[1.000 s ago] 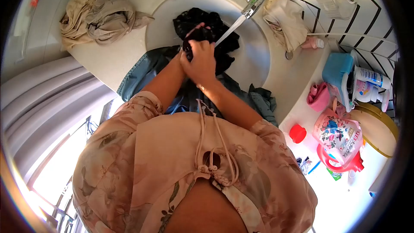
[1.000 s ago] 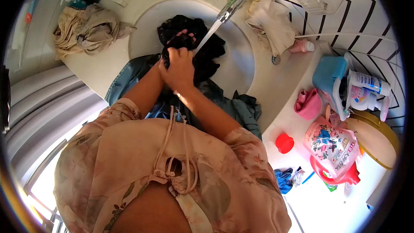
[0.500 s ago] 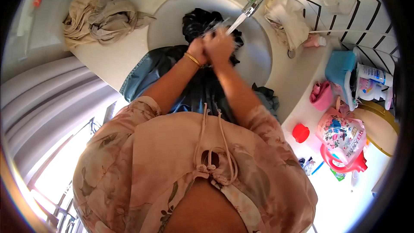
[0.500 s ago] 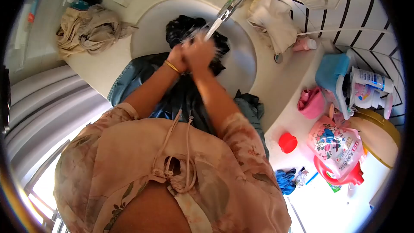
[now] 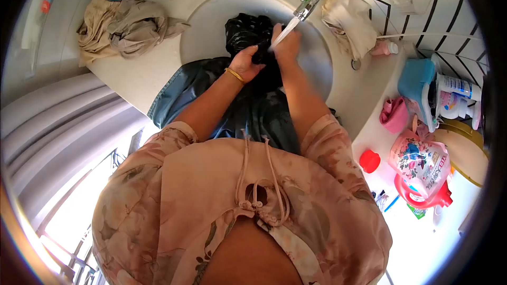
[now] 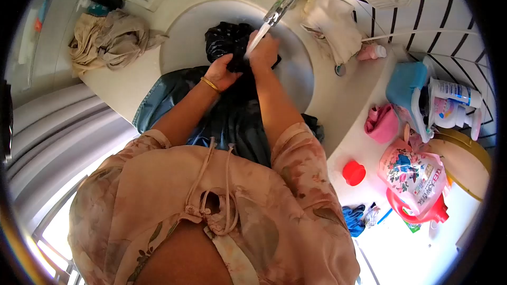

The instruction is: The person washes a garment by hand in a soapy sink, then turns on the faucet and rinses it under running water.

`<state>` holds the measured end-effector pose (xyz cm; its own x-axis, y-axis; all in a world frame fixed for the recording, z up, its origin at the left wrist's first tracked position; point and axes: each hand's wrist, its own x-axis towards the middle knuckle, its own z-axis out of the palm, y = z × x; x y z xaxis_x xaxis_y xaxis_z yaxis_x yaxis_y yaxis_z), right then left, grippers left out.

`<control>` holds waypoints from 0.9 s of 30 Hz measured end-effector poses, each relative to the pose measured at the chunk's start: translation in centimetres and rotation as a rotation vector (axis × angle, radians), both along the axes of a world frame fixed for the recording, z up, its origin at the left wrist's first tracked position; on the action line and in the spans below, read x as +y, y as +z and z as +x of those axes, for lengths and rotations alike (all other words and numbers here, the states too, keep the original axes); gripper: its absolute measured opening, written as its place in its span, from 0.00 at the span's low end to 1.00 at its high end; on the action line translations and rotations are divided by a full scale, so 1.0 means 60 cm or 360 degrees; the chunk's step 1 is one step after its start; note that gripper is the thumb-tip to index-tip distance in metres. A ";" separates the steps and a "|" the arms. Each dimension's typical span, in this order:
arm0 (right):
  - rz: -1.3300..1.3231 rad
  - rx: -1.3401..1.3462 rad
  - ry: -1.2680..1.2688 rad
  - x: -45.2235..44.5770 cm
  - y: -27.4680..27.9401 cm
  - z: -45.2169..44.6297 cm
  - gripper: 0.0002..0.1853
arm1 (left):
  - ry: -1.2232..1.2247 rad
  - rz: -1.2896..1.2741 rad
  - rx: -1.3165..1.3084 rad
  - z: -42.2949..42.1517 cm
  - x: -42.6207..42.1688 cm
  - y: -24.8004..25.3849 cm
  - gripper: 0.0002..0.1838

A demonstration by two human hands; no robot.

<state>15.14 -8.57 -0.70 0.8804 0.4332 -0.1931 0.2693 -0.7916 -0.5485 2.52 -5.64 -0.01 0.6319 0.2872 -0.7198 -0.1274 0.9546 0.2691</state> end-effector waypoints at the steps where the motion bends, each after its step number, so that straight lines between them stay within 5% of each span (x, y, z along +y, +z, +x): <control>1: 0.0178 -0.0027 -0.0051 0.000 0.006 -0.006 0.21 | 0.0029 -0.0046 -0.0117 0.002 0.005 -0.003 0.17; 3: 0.0525 -0.0082 -0.0130 -0.007 0.019 -0.048 0.20 | 0.0108 -0.0148 -0.0351 0.004 0.032 -0.016 0.15; 4: 0.0821 0.0337 0.0079 -0.020 0.052 -0.075 0.18 | 0.0060 -0.0242 -0.0380 0.007 0.051 -0.017 0.15; 5: 0.0687 -0.0393 0.0540 -0.032 0.059 -0.114 0.16 | 0.0200 -0.0535 -0.0614 0.003 0.064 -0.046 0.17; 6: 0.0800 -0.0536 0.0646 -0.040 0.069 -0.164 0.18 | 0.0338 -0.0826 -0.0845 -0.003 0.068 -0.052 0.19; 9: 0.0356 -0.0513 0.0476 -0.017 0.041 -0.142 0.17 | -0.0102 0.0232 -0.0953 -0.012 0.043 -0.115 0.17; 10: 0.0062 -0.0437 0.0093 -0.002 0.047 -0.109 0.17 | -0.0030 0.0148 -0.0515 -0.005 0.030 -0.063 0.18; 11: 0.0382 -0.0145 -0.0158 0.000 0.029 -0.058 0.18 | 0.0042 0.0063 -0.0081 0.007 0.015 -0.008 0.18; 15: 0.0631 0.0291 -0.0197 -0.008 -0.080 0.012 0.22 | 0.0010 -0.0064 -0.0280 0.009 0.036 0.019 0.17; 16: 0.0490 0.0627 -0.0169 -0.015 0.001 -0.021 0.24 | 0.0030 -0.0115 -0.0382 0.010 0.047 0.015 0.17; 17: 0.0815 0.1060 0.0071 -0.033 0.064 -0.064 0.22 | 0.0047 -0.0168 -0.0483 0.011 0.058 0.011 0.18; 19: 0.0743 -0.0279 0.0550 -0.049 0.060 -0.165 0.19 | 0.0380 -0.0600 -0.0883 -0.002 0.059 -0.010 0.18; 21: 0.0640 -0.0403 0.0637 -0.034 0.104 -0.177 0.18 | 0.0070 0.0301 -0.0474 0.002 0.054 -0.119 0.15; 22: 0.0415 -0.0299 0.0355 -0.021 0.075 -0.149 0.17 | -0.0108 0.0735 -0.0308 -0.007 0.039 -0.190 0.15; 24: 0.0226 -0.0023 0.0087 -0.001 -0.001 -0.034 0.15 | 0.0053 0.0015 -0.0185 0.006 0.013 -0.009 0.15; 27: 0.0601 0.0297 0.0070 -0.002 -0.013 0.001 0.15 | 0.0112 -0.0082 -0.0148 0.014 0.026 -0.004 0.16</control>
